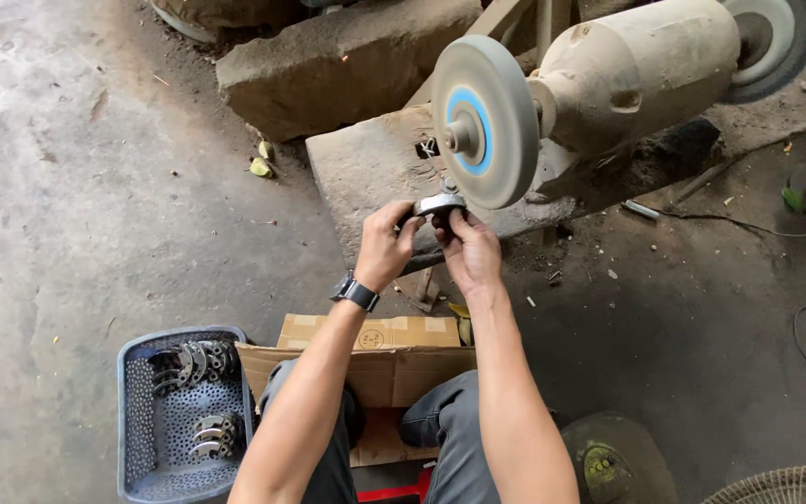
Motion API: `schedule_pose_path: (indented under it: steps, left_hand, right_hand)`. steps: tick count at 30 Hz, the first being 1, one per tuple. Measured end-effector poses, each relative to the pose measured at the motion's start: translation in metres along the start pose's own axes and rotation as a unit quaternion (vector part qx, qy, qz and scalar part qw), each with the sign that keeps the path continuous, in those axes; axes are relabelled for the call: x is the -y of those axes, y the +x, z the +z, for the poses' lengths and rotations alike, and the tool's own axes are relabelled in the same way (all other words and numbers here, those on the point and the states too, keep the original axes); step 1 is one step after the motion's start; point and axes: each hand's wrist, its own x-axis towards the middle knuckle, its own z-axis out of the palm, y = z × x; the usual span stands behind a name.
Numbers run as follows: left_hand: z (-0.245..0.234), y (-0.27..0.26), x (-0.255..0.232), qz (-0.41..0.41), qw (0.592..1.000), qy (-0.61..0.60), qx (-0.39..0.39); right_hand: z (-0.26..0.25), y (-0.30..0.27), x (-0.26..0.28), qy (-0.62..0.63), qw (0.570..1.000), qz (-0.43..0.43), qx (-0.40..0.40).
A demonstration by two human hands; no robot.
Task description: The person sits on a low stool and uses a bench grinder to smooth the edges of small metal parts. They hold each part with both hands against the spinning wheel, generating sparks, then place the finished pieces into a blue plastic basket.
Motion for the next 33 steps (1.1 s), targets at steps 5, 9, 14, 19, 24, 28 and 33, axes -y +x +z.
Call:
schedule_pose_path:
  steps: [5, 9, 14, 19, 24, 28, 33]
  left_hand:
    - [0.009, -0.002, 0.005, 0.026, 0.999, 0.019, 0.013]
    - [0.037, 0.002, -0.001, -0.011, 0.999, -0.030, 0.018]
    - [0.071, 0.008, -0.007, -0.043, 0.995, -0.093, 0.020]
    - [0.058, 0.000, -0.010, -0.090, 0.992, -0.077, 0.029]
    - [0.064, 0.003, -0.006, -0.086, 0.994, -0.067, 0.011]
    - [0.075, 0.007, -0.015, -0.058, 0.994, -0.087, 0.012]
    - [0.060, -0.001, -0.016, -0.084, 0.992, -0.093, 0.022]
  right_hand:
    - [-0.020, 0.005, 0.000, 0.057, 0.998, 0.014, 0.009]
    - [-0.046, 0.019, 0.006, 0.104, 0.994, -0.018, 0.001]
    - [-0.025, 0.003, 0.037, 0.090, 0.989, -0.068, -0.092]
    - [-0.029, 0.007, 0.023, 0.020, 0.993, -0.096, -0.058]
    - [-0.020, 0.000, 0.023, 0.034, 0.993, -0.083, -0.071]
    - [-0.038, 0.014, 0.025, 0.091, 0.986, -0.111, -0.083]
    - [-0.036, 0.016, 0.017, -0.007, 0.990, -0.129, -0.053]
